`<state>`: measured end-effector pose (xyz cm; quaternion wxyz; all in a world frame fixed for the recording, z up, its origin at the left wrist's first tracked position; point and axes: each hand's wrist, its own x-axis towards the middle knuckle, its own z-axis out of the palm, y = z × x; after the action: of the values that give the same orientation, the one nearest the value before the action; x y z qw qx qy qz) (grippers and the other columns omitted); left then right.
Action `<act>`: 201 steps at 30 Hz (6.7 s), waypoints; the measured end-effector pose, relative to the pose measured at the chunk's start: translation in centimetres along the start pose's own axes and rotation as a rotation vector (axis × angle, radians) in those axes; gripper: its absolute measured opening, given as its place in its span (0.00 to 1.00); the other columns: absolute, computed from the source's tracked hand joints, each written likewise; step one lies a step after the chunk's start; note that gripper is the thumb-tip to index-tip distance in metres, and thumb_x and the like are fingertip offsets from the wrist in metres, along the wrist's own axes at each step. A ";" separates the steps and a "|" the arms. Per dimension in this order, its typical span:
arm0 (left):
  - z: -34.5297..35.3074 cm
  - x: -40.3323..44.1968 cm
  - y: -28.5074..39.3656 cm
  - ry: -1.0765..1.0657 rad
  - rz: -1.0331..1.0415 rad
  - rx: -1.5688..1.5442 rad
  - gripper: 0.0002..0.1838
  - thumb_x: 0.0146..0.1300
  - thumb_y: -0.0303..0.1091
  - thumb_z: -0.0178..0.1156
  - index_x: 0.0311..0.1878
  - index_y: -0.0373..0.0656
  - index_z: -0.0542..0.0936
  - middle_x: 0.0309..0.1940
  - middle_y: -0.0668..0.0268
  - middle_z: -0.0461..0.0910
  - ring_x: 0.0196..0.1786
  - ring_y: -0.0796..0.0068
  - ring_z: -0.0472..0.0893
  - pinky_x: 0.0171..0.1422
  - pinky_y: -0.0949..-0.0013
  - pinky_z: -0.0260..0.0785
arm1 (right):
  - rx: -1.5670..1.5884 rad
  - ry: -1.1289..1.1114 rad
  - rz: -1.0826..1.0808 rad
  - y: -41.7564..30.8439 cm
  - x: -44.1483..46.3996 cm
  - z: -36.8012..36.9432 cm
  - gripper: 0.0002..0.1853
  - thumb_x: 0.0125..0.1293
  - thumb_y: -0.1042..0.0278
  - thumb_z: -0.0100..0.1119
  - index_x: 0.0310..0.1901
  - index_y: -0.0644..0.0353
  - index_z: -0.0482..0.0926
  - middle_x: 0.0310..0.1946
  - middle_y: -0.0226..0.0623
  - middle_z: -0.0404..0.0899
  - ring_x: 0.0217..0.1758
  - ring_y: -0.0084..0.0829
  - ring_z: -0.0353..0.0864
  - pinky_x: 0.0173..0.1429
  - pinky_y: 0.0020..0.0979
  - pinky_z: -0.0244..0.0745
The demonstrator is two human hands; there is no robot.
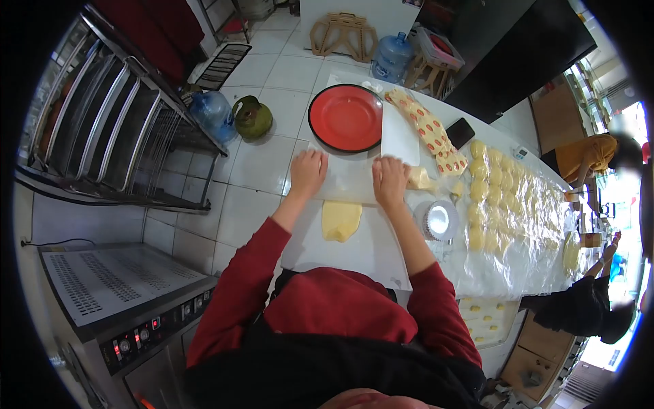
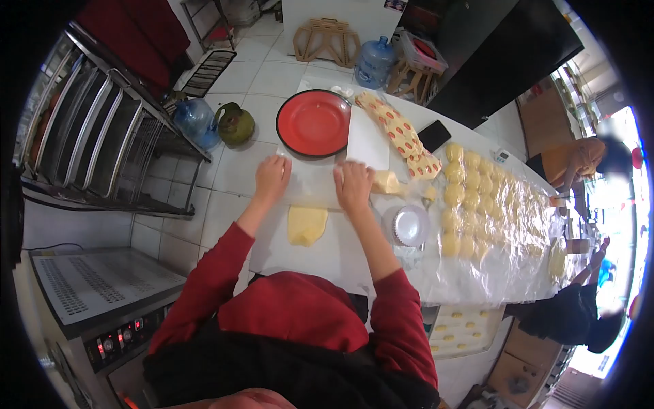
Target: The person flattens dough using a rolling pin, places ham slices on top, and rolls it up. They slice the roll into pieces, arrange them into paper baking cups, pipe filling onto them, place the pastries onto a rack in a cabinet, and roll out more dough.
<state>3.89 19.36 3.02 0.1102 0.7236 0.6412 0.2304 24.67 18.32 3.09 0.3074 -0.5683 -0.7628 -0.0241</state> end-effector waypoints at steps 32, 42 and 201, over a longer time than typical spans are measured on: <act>-0.7 -21.7 -1.3 -0.043 0.322 -0.064 0.20 0.48 0.31 0.61 0.48 0.47 0.75 0.43 0.69 0.73 0.47 0.71 0.71 0.60 0.56 0.53 | 0.512 -0.559 0.287 -4.2 -10.7 -7.1 0.26 0.62 0.69 0.47 0.62 0.64 0.58 0.59 0.48 0.63 0.66 0.42 0.56 0.65 0.37 0.55; -6.3 -24.4 -7.0 0.415 0.020 0.020 0.21 0.47 0.24 0.57 0.48 0.43 0.74 0.43 0.61 0.73 0.48 0.59 0.70 0.55 0.57 0.56 | 0.383 -0.619 0.116 -6.4 -5.3 -1.3 0.14 0.49 0.70 0.59 0.39 0.64 0.78 0.37 0.47 0.77 0.41 0.43 0.76 0.46 0.37 0.71; -7.3 -19.0 3.5 0.991 -0.467 -0.971 0.26 0.63 0.35 0.54 0.62 0.35 0.62 0.48 0.60 0.72 0.48 0.73 0.71 0.55 0.69 0.62 | 1.001 -0.263 0.726 9.9 -21.7 -28.1 0.39 0.38 0.75 0.70 0.57 0.62 0.63 0.53 0.35 0.63 0.56 0.29 0.65 0.57 0.32 0.66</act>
<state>2.15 -0.74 7.33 0.1619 0.2485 0.5788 0.7596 49.35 -7.52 11.98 0.4284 -0.5764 -0.4718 0.5115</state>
